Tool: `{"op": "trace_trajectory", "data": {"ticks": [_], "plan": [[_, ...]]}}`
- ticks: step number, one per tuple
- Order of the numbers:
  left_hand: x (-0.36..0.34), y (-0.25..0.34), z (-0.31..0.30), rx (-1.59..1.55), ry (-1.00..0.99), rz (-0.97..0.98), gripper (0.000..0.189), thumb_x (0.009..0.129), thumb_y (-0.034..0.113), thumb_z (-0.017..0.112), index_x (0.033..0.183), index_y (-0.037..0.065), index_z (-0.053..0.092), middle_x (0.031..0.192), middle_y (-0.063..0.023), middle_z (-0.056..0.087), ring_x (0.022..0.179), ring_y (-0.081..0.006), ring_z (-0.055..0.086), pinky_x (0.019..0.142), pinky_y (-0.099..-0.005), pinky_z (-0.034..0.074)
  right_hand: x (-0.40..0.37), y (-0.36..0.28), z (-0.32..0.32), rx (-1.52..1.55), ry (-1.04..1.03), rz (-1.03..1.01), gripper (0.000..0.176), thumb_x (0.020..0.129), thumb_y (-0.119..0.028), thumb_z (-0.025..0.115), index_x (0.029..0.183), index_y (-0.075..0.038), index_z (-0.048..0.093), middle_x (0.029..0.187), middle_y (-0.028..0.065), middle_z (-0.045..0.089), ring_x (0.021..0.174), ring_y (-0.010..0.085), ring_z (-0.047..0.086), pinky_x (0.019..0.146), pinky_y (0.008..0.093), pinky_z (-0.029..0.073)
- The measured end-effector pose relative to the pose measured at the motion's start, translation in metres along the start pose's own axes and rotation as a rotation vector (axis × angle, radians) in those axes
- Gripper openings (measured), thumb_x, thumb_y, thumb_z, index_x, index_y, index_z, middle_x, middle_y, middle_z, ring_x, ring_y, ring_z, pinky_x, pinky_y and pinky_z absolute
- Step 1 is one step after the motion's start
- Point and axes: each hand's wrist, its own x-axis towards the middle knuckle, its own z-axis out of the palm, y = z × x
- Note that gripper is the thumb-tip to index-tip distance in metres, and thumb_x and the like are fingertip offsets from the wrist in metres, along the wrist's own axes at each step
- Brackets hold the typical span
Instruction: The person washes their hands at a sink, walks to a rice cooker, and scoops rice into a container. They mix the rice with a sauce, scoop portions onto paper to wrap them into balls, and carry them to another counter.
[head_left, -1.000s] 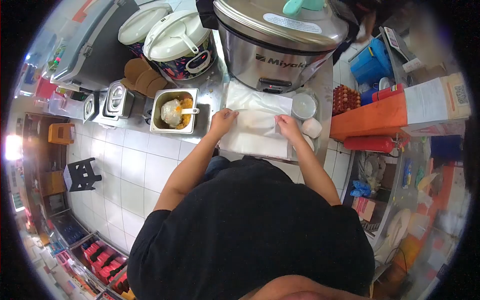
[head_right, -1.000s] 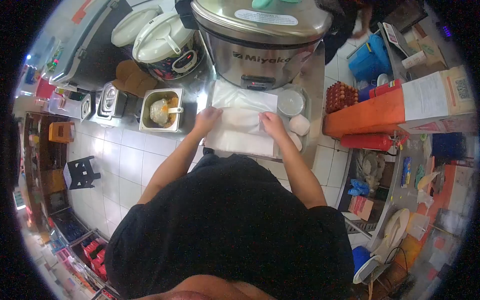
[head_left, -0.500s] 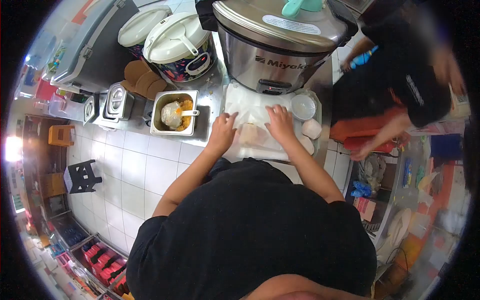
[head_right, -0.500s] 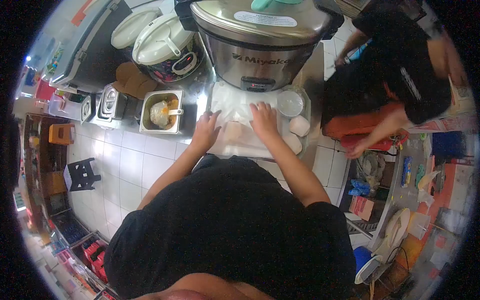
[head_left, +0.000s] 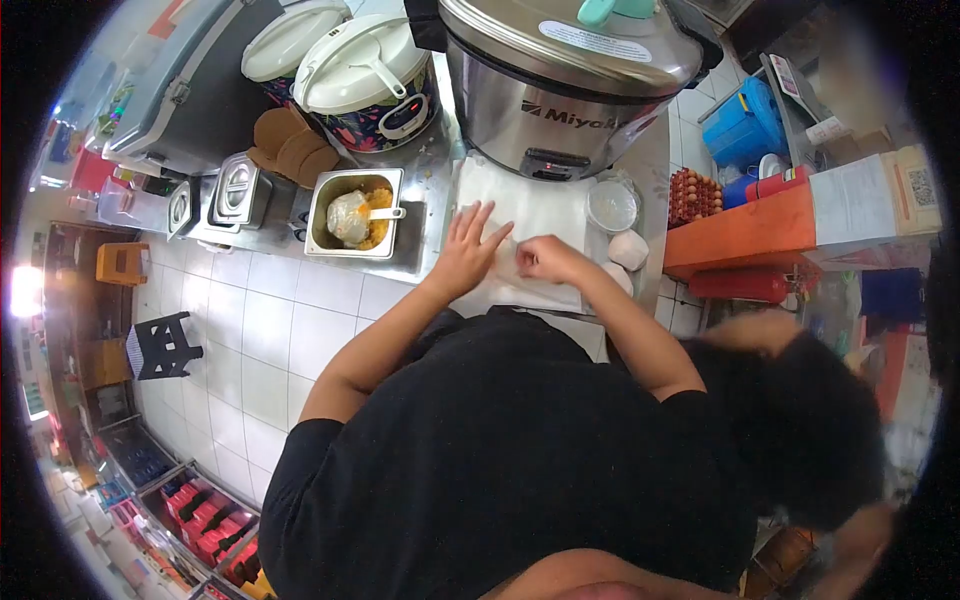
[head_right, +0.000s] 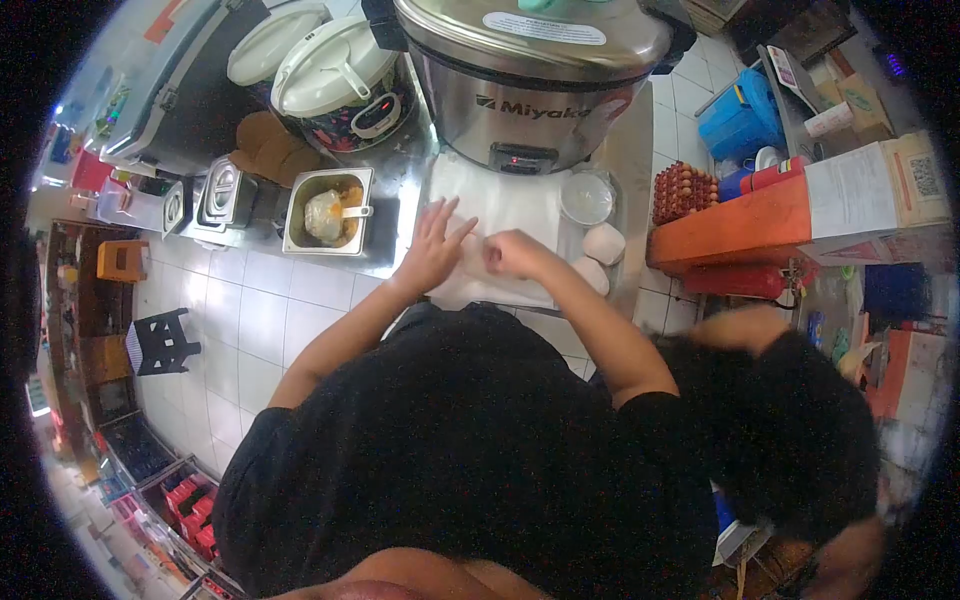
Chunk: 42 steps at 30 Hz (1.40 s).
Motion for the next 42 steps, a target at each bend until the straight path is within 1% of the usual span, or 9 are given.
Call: {"op": "trace_trajectory", "data": {"ticks": [4,7,20,25,29,32,36,38,42], "plan": [[0.009,-0.013,-0.021,0.263,0.008,0.097,0.033,0.074,0.007,0.048,0.106,0.009,0.055,0.118,-0.0096,0.047,0.114,-0.0276,0.042,0.098,-0.0427,0.029,-0.019,0.011,0.024,-0.054,0.140,-0.087,0.013,0.066,-0.011,0.064,0.077,-0.005,0.062,0.076,0.0122,0.060,0.072,0.0281,0.058,0.067,0.0358,0.046],[-0.005,-0.028,-0.024,-0.020,-0.175,0.190,0.007,0.067,0.006,0.053,0.073,0.008,0.054,0.075,-0.0061,0.050,0.079,-0.0246,0.052,0.078,-0.0368,0.043,-0.035,0.008,0.028,-0.040,0.184,-0.084,0.011,0.068,-0.009,0.061,0.079,-0.005,0.063,0.081,0.0134,0.058,0.079,0.0300,0.057,0.071,0.0364,0.046],[-0.024,-0.042,0.000,-0.389,-0.420,0.082,0.021,0.070,0.007,0.060,0.090,0.001,0.058,0.099,-0.0115,0.058,0.095,-0.0315,0.054,0.080,-0.0365,0.045,-0.038,0.019,0.063,-0.106,0.377,-0.075,0.021,0.067,-0.007,0.060,0.087,0.000,0.060,0.089,0.0143,0.057,0.087,0.0301,0.054,0.075,0.0369,0.044],[0.004,-0.041,0.007,-0.542,-0.489,-0.689,0.042,0.059,0.016,0.073,0.095,0.004,0.058,0.098,-0.0177,0.057,0.094,-0.0314,0.054,0.079,-0.0377,0.045,-0.018,0.018,0.047,-0.013,0.527,0.059,0.019,0.072,-0.005,0.055,0.091,-0.001,0.052,0.093,0.0231,0.049,0.088,0.0361,0.052,0.072,0.0429,0.045],[0.021,-0.045,0.019,0.067,-0.243,-0.160,0.024,0.057,0.015,0.073,0.075,0.003,0.064,0.074,-0.0183,0.062,0.076,-0.0317,0.061,0.072,-0.0380,0.048,0.000,0.007,0.027,-0.397,0.590,0.198,0.019,0.066,-0.008,0.063,0.080,0.003,0.057,0.091,0.0232,0.053,0.085,0.0361,0.055,0.072,0.0426,0.046],[0.027,-0.060,0.029,-0.234,-0.616,-0.435,0.027,0.059,0.021,0.071,0.079,0.004,0.064,0.075,-0.0150,0.062,0.072,-0.0303,0.060,0.069,-0.0366,0.048,0.013,0.027,0.022,-0.310,0.146,0.328,0.025,0.059,-0.010,0.075,0.077,-0.002,0.061,0.076,0.0178,0.060,0.072,0.0342,0.058,0.068,0.0384,0.048],[-0.005,-0.042,0.032,-0.332,-0.396,-0.506,0.022,0.063,0.020,0.068,0.080,0.005,0.066,0.079,-0.0125,0.065,0.075,-0.0247,0.063,0.070,-0.0327,0.049,-0.006,0.030,0.027,-0.117,0.265,0.266,0.015,0.065,-0.007,0.070,0.077,-0.001,0.062,0.068,0.0156,0.062,0.059,0.0277,0.060,0.058,0.0351,0.051],[-0.017,-0.045,0.034,-0.441,-0.363,-0.534,0.021,0.064,0.017,0.068,0.081,0.005,0.066,0.080,-0.0117,0.065,0.075,-0.0226,0.063,0.071,-0.0318,0.049,-0.016,0.033,0.035,0.627,0.282,0.444,0.011,0.071,-0.006,0.064,0.077,0.002,0.061,0.067,0.0119,0.062,0.055,0.0180,0.059,0.051,0.0291,0.050],[0.005,-0.044,0.026,-0.408,-0.477,-0.610,0.031,0.064,0.016,0.069,0.093,0.006,0.063,0.082,-0.0111,0.063,0.077,-0.0249,0.061,0.072,-0.0326,0.049,-0.005,0.015,0.021,0.246,0.192,0.570,0.013,0.073,-0.007,0.063,0.076,0.005,0.060,0.064,0.0121,0.062,0.052,0.0164,0.060,0.047,0.0279,0.050]]}}
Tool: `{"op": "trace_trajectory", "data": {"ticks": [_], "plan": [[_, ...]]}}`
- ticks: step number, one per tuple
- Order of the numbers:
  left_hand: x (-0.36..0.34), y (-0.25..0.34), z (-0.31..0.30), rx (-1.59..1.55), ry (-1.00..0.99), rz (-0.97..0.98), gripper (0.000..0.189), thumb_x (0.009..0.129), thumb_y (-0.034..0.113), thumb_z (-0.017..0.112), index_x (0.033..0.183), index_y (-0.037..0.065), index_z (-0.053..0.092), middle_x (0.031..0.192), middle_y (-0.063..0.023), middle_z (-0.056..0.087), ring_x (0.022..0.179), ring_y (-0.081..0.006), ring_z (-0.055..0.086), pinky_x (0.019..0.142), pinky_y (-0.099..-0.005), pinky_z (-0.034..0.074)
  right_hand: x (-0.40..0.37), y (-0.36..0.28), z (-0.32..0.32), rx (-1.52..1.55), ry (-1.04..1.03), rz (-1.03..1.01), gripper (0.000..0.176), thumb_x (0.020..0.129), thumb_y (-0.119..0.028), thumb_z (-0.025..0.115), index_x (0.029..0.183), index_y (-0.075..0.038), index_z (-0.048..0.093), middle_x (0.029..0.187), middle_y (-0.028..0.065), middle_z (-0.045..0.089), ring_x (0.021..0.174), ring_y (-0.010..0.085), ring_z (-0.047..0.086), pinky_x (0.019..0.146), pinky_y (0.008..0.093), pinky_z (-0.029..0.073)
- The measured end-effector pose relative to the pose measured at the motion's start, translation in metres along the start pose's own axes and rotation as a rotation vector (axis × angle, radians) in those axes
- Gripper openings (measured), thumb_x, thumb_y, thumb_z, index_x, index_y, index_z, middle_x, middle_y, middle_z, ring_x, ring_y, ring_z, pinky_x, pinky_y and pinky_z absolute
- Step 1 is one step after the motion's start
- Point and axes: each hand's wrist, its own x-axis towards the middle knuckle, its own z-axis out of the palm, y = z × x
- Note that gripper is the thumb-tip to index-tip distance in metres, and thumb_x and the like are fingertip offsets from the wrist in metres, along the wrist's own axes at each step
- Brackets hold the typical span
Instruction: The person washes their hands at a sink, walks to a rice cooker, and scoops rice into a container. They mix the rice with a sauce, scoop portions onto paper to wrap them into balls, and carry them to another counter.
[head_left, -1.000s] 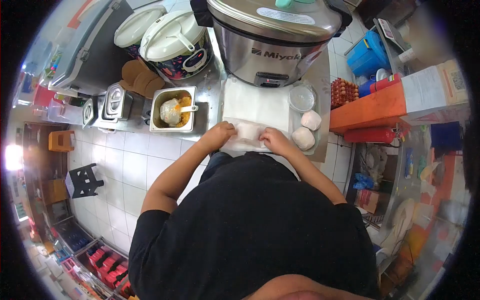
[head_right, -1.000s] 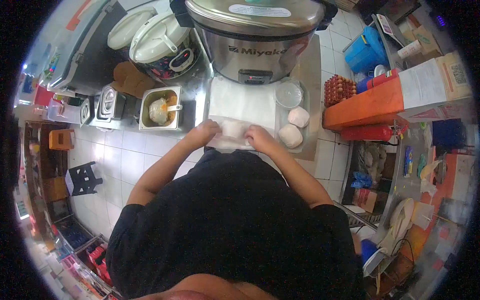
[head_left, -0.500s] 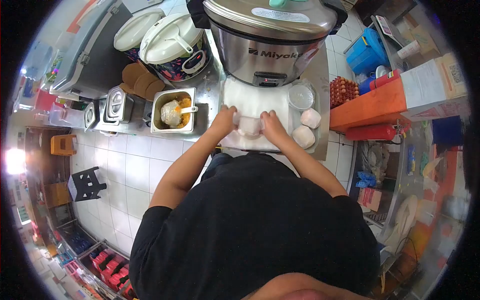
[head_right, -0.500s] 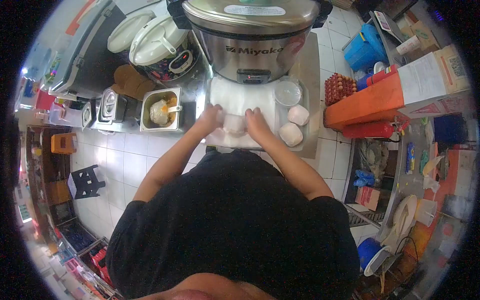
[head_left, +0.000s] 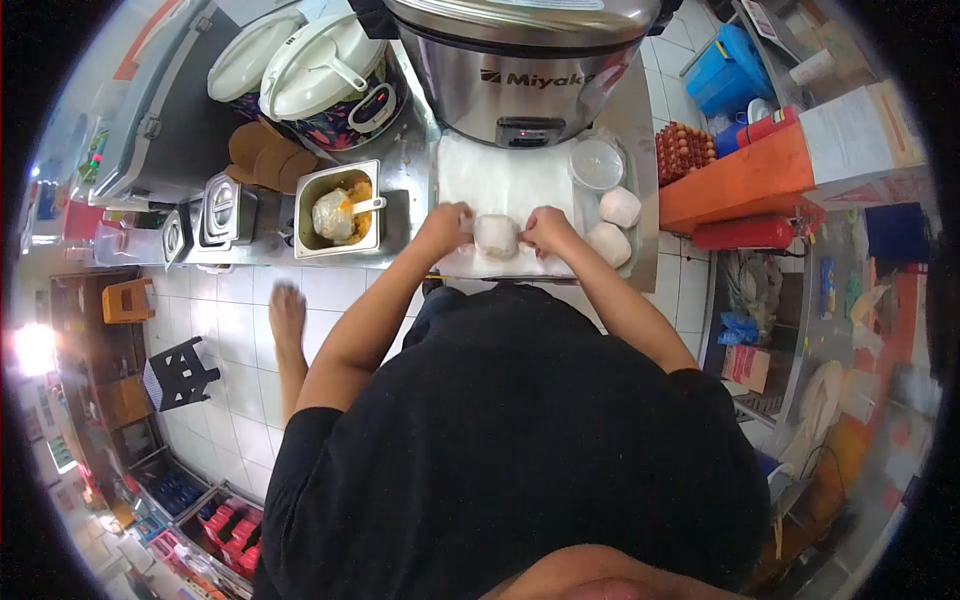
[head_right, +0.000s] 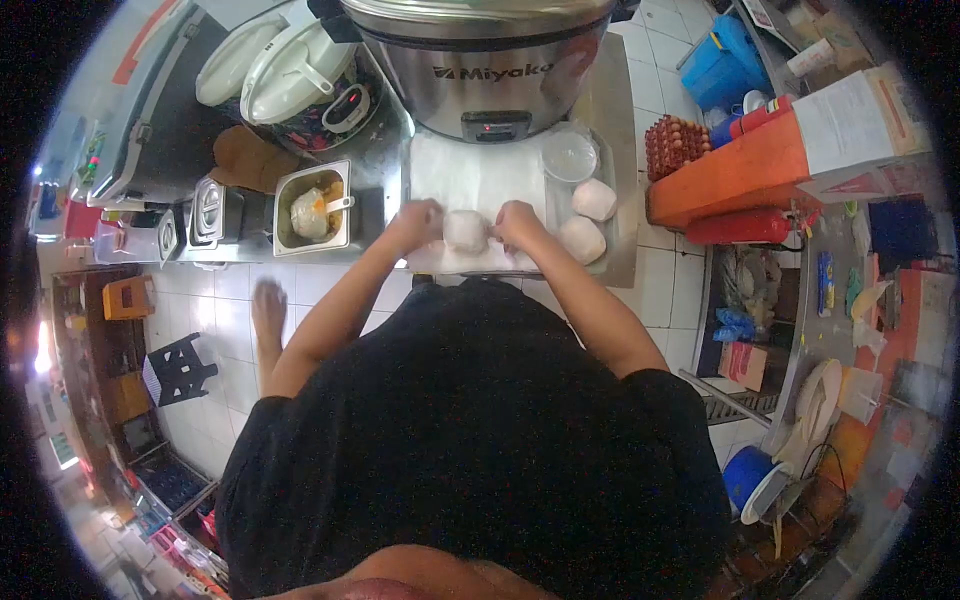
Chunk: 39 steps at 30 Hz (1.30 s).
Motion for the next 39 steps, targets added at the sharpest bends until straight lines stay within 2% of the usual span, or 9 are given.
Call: {"op": "trace_trajectory", "data": {"ticks": [4,7,10,17,20,23,30,34,39], "plan": [[0.028,-0.011,0.006,0.333,-0.003,0.451,0.036,0.059,0.010,0.071,0.094,0.011,0.059,0.096,-0.0138,0.052,0.092,-0.0305,0.054,0.077,-0.0359,0.045,0.008,0.000,0.003,-0.087,-0.044,-0.028,0.015,0.074,-0.008,0.061,0.081,0.005,0.061,0.066,0.0120,0.063,0.058,0.0180,0.062,0.052,0.0319,0.051],[0.020,-0.013,0.019,-0.043,0.049,0.631,0.035,0.065,0.002,0.064,0.095,0.007,0.045,0.084,-0.0129,0.054,0.078,-0.0249,0.055,0.069,-0.0352,0.045,-0.004,0.002,0.000,-0.073,0.167,-0.383,0.025,0.078,-0.015,0.054,0.094,0.003,0.062,0.078,0.0108,0.064,0.077,0.0225,0.063,0.070,0.0332,0.048],[-0.002,0.008,0.017,-0.275,-0.071,0.257,0.036,0.068,0.002,0.062,0.098,0.007,0.042,0.069,-0.0108,0.054,0.065,-0.0209,0.055,0.061,-0.0320,0.043,-0.007,-0.003,0.003,0.615,0.093,-0.227,0.030,0.080,-0.022,0.057,0.096,0.003,0.060,0.083,0.0098,0.064,0.074,0.0222,0.061,0.068,0.0312,0.047],[-0.023,0.045,0.016,-0.363,0.098,0.345,0.036,0.069,0.003,0.062,0.099,0.006,0.041,0.071,-0.0125,0.059,0.065,-0.0216,0.059,0.058,-0.0309,0.045,-0.044,-0.043,0.001,0.192,0.420,-0.340,0.051,0.074,-0.042,0.065,0.094,0.004,0.058,0.086,0.0126,0.063,0.075,0.0178,0.060,0.068,0.0293,0.047],[-0.045,0.076,-0.013,-0.254,0.122,0.281,0.044,0.068,0.011,0.071,0.101,0.006,0.042,0.096,-0.0175,0.060,0.092,-0.0287,0.060,0.074,-0.0360,0.048,-0.056,-0.048,-0.015,0.396,0.234,-0.361,0.048,0.074,-0.039,0.066,0.097,0.002,0.057,0.083,0.0084,0.062,0.071,0.0166,0.059,0.063,0.0281,0.047],[-0.038,0.075,-0.030,-0.114,0.440,1.037,0.067,0.058,0.034,0.080,0.109,0.012,0.042,0.132,-0.0208,0.033,0.123,-0.0414,0.031,0.097,-0.0483,0.032,-0.079,-0.060,-0.028,0.819,-0.070,-0.306,0.040,0.075,-0.034,0.066,0.097,-0.001,0.057,0.083,0.0050,0.059,0.071,0.0145,0.057,0.060,0.0263,0.046],[-0.027,0.117,-0.062,-0.019,0.352,1.421,0.073,0.052,0.049,0.077,0.108,0.015,0.045,0.131,-0.0227,0.034,0.123,-0.0462,0.027,0.099,-0.0536,0.026,-0.106,-0.058,-0.033,0.948,-0.615,-0.257,0.045,0.078,-0.029,0.061,0.112,-0.002,0.045,0.094,0.0075,0.054,0.081,0.0146,0.056,0.069,0.0283,0.048],[-0.037,0.137,-0.065,0.332,0.199,1.109,0.067,0.052,0.038,0.077,0.109,0.014,0.051,0.133,-0.0168,0.035,0.126,-0.0353,0.029,0.101,-0.0506,0.026,-0.093,-0.043,-0.040,0.874,-0.581,-0.207,0.051,0.075,-0.032,0.065,0.110,0.002,0.047,0.092,0.0108,0.058,0.085,0.0190,0.059,0.074,0.0311,0.048],[-0.041,0.086,-0.063,0.338,0.420,0.655,0.038,0.072,0.015,0.065,0.108,0.008,0.054,0.114,-0.0132,0.050,0.105,-0.0309,0.048,0.089,-0.0394,0.039,-0.050,-0.018,-0.066,-0.294,0.270,-0.344,0.054,0.065,-0.037,0.072,0.100,0.000,0.053,0.093,0.0190,0.060,0.088,0.0342,0.057,0.076,0.0380,0.044]]}}
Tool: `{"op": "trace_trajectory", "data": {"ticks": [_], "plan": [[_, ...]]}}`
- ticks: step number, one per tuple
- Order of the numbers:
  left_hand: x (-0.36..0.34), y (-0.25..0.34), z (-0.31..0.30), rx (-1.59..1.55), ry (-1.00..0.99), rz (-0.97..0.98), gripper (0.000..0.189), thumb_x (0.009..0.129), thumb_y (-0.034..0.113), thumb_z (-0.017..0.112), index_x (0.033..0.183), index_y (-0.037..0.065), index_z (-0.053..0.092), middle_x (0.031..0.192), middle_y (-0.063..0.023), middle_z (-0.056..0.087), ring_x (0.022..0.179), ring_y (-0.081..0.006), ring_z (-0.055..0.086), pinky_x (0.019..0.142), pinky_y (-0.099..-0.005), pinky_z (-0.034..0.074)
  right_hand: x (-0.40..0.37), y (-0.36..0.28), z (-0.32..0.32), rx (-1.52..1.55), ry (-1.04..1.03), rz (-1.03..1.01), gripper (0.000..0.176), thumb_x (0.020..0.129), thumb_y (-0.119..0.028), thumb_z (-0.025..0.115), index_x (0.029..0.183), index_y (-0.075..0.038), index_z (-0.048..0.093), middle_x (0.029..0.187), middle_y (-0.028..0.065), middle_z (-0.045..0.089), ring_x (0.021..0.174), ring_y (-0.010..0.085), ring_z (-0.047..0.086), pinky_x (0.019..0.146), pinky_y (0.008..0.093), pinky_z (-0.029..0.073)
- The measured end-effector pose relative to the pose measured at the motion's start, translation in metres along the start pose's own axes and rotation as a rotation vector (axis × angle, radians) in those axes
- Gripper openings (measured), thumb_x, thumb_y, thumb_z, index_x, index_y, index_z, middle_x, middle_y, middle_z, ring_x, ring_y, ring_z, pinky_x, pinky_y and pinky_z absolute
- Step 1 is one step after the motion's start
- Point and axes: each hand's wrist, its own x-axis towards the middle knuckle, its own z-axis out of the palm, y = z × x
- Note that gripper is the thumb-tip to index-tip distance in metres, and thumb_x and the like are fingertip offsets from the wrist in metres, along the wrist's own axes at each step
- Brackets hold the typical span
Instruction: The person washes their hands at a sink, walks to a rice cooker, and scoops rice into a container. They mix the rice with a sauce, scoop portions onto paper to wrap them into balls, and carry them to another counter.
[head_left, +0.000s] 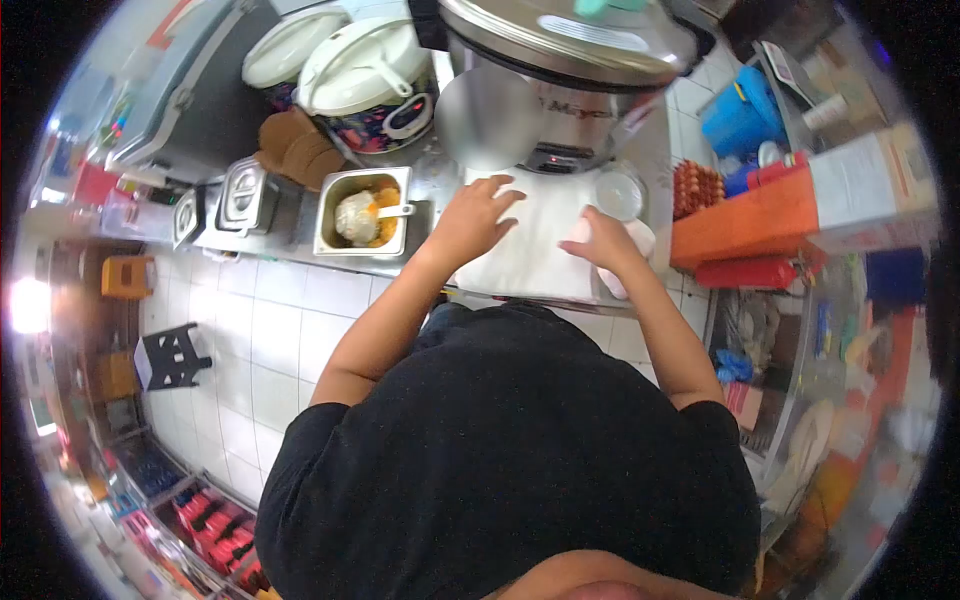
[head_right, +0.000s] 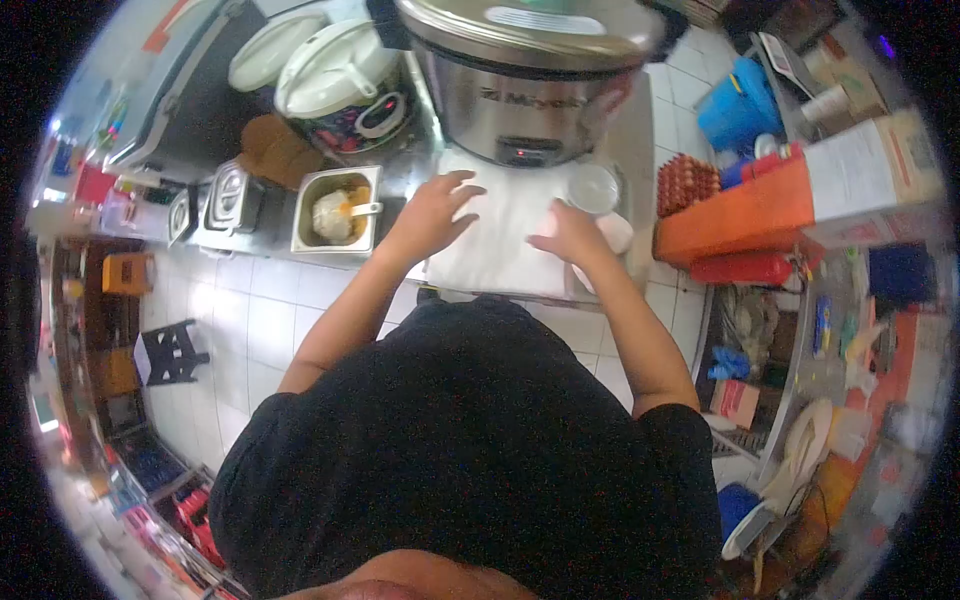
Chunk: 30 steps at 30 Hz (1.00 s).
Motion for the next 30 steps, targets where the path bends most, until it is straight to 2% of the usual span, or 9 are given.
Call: {"op": "trace_trajectory", "data": {"ticks": [6,11,15,17,20,22,27,29,30], "plan": [[-0.077,-0.072,-0.060,0.301,0.393,-0.524,0.045,0.064,0.017,0.071,0.103,0.003,0.052,0.095,-0.0168,0.052,0.085,-0.0336,0.050,0.076,-0.0407,0.041,-0.007,0.031,0.021,-0.489,0.108,-0.042,0.057,0.057,-0.036,0.076,0.102,-0.007,0.057,0.103,0.0151,0.054,0.103,0.0308,0.045,0.087,0.0438,0.032],[-0.114,-0.099,-0.066,0.378,0.157,-0.788,0.060,0.057,0.023,0.077,0.106,0.003,0.050,0.097,-0.0177,0.051,0.090,-0.0352,0.050,0.080,-0.0410,0.042,0.015,0.000,0.012,-0.512,-0.033,-0.006,0.059,0.058,-0.038,0.075,0.108,-0.013,0.058,0.110,0.0105,0.049,0.107,0.0282,0.041,0.089,0.0446,0.030],[-0.103,-0.113,-0.052,0.400,0.027,-0.827,0.063,0.054,0.024,0.079,0.106,0.006,0.049,0.097,-0.0184,0.051,0.094,-0.0347,0.050,0.077,-0.0410,0.045,0.042,-0.082,0.014,-0.245,0.172,-0.369,0.052,0.065,-0.036,0.072,0.107,-0.010,0.057,0.103,0.0128,0.053,0.101,0.0294,0.048,0.085,0.0423,0.037],[-0.099,-0.119,-0.052,0.440,-0.001,-0.836,0.061,0.055,0.020,0.077,0.105,0.005,0.047,0.095,-0.0184,0.051,0.090,-0.0341,0.052,0.074,-0.0407,0.046,0.068,-0.124,0.033,0.126,0.000,-0.350,0.049,0.070,-0.038,0.069,0.107,-0.008,0.056,0.096,0.0167,0.055,0.091,0.0321,0.054,0.078,0.0404,0.042],[-0.102,-0.139,-0.049,0.438,-0.006,-0.845,0.062,0.054,0.018,0.075,0.105,0.003,0.044,0.093,-0.0184,0.051,0.085,-0.0347,0.054,0.074,-0.0396,0.047,0.093,-0.179,0.069,-0.004,-0.095,-0.314,0.044,0.075,-0.038,0.063,0.104,-0.006,0.055,0.094,0.0188,0.057,0.088,0.0335,0.056,0.075,0.0406,0.045],[-0.105,-0.143,-0.063,0.365,-0.002,-0.740,0.062,0.053,0.018,0.074,0.103,0.001,0.042,0.091,-0.0201,0.052,0.084,-0.0364,0.054,0.075,-0.0396,0.047,0.104,-0.209,0.089,-0.190,-0.170,-0.326,0.034,0.077,-0.032,0.062,0.091,-0.002,0.054,0.086,0.0187,0.060,0.083,0.0345,0.058,0.072,0.0419,0.046],[-0.107,-0.142,-0.147,-0.075,0.143,-0.741,0.061,0.055,0.019,0.074,0.102,-0.001,0.040,0.084,-0.0204,0.057,0.081,-0.0330,0.058,0.071,-0.0390,0.047,0.119,-0.242,0.115,-0.311,-0.286,-0.177,0.031,0.077,-0.028,0.061,0.088,0.000,0.055,0.082,0.0207,0.062,0.080,0.0356,0.060,0.071,0.0448,0.047],[-0.116,-0.156,-0.173,-0.454,0.069,-0.795,0.053,0.061,0.019,0.073,0.100,-0.001,0.043,0.083,-0.0160,0.058,0.077,-0.0232,0.059,0.068,-0.0349,0.047,0.124,-0.245,0.122,-0.410,-0.356,-0.263,0.025,0.076,-0.024,0.060,0.086,-0.001,0.061,0.081,0.0179,0.063,0.078,0.0330,0.062,0.068,0.0419,0.049],[-0.125,-0.173,-0.174,-0.718,0.032,-0.804,0.045,0.070,0.015,0.070,0.103,-0.002,0.046,0.090,-0.0112,0.059,0.082,-0.0153,0.057,0.073,-0.0297,0.046,0.130,-0.246,0.121,-0.414,-0.359,-0.258,0.025,0.076,-0.024,0.060,0.086,-0.001,0.061,0.081,0.0179,0.063,0.078,0.0330,0.062,0.068,0.0419,0.049]]}}
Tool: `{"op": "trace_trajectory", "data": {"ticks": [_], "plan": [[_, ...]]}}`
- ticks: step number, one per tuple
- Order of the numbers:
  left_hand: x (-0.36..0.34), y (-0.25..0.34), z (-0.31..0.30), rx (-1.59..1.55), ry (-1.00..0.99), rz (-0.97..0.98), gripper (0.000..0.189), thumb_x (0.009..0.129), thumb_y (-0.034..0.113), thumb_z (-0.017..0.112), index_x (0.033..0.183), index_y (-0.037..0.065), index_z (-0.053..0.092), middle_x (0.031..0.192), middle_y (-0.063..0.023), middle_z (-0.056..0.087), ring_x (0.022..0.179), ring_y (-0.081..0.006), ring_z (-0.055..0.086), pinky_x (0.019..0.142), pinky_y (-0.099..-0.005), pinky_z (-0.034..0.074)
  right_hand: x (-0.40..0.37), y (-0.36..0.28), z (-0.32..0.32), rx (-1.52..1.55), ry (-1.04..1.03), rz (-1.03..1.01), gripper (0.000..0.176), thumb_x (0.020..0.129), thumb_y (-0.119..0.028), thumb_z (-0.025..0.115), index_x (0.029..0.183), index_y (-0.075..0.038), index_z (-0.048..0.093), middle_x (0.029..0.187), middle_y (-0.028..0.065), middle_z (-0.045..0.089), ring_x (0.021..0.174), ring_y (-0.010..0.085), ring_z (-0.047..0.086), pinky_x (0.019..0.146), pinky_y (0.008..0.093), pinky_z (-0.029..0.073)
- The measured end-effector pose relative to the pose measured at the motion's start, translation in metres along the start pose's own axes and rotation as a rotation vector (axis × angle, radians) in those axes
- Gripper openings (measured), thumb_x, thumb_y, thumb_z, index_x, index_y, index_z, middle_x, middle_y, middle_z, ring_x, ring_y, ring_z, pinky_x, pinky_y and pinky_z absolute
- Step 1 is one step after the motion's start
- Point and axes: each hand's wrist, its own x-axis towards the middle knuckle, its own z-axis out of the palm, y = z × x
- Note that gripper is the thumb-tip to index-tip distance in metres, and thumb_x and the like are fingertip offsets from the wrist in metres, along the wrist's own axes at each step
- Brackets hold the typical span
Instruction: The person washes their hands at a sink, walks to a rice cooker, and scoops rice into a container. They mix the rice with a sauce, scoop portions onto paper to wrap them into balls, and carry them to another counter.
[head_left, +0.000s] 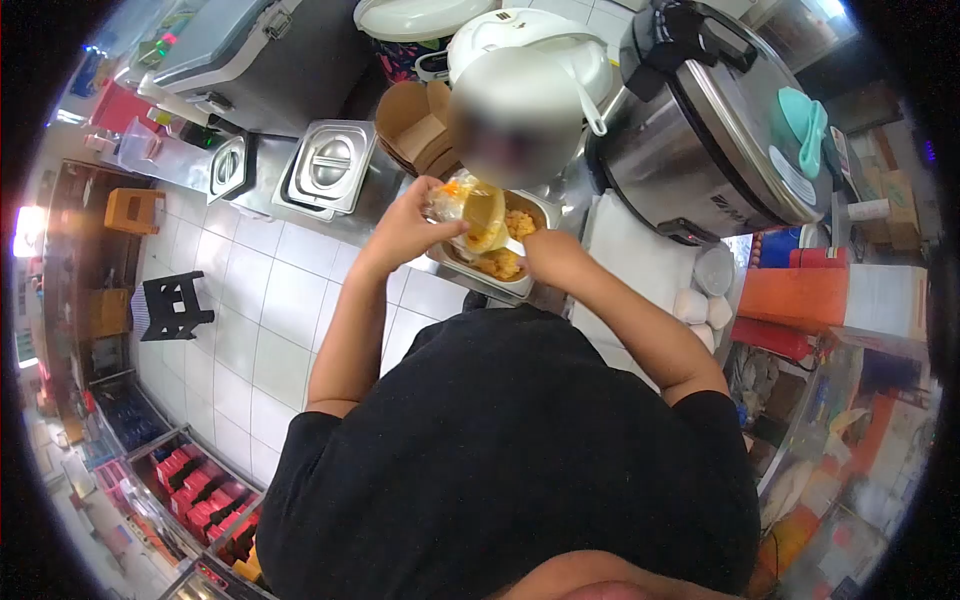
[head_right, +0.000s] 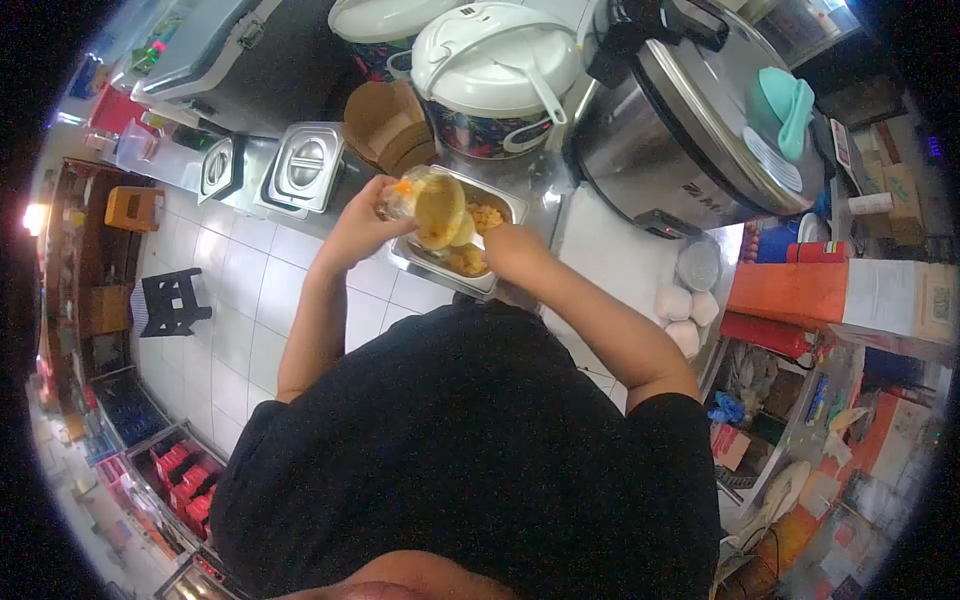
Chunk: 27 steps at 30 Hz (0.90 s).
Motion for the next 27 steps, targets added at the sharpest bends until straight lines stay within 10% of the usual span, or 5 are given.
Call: {"op": "trace_trajectory", "data": {"ticks": [11,22,27], "plan": [[0.022,-0.100,0.010,-1.118,-0.132,-0.003,0.053,0.077,0.014,0.063,0.123,-0.001,0.041,0.120,-0.0096,0.050,0.115,-0.0190,0.043,0.099,-0.0335,0.029,-0.004,-0.029,-0.044,-0.502,-0.113,-0.134,0.010,0.068,-0.005,0.056,0.071,-0.002,0.065,0.075,0.0175,0.063,0.070,0.0310,0.063,0.058,0.0386,0.051],[0.022,-0.103,0.017,-1.251,-0.152,-0.073,0.068,0.076,0.033,0.064,0.126,0.000,0.034,0.125,-0.0113,0.045,0.118,-0.0221,0.040,0.103,-0.0357,0.026,-0.022,-0.003,-0.014,0.210,-0.183,0.033,0.030,0.084,-0.022,0.046,0.072,0.002,0.058,0.068,0.0235,0.057,0.068,0.0395,0.057,0.064,0.0466,0.045],[0.011,-0.118,0.034,-1.366,-0.078,0.029,0.052,0.082,0.018,0.059,0.125,0.002,0.036,0.125,-0.0089,0.047,0.118,-0.0189,0.040,0.103,-0.0329,0.024,-0.014,-0.012,0.020,0.461,-0.110,0.088,0.030,0.087,-0.024,0.046,0.085,0.002,0.061,0.075,0.0240,0.059,0.071,0.0385,0.058,0.065,0.0419,0.046]]}}
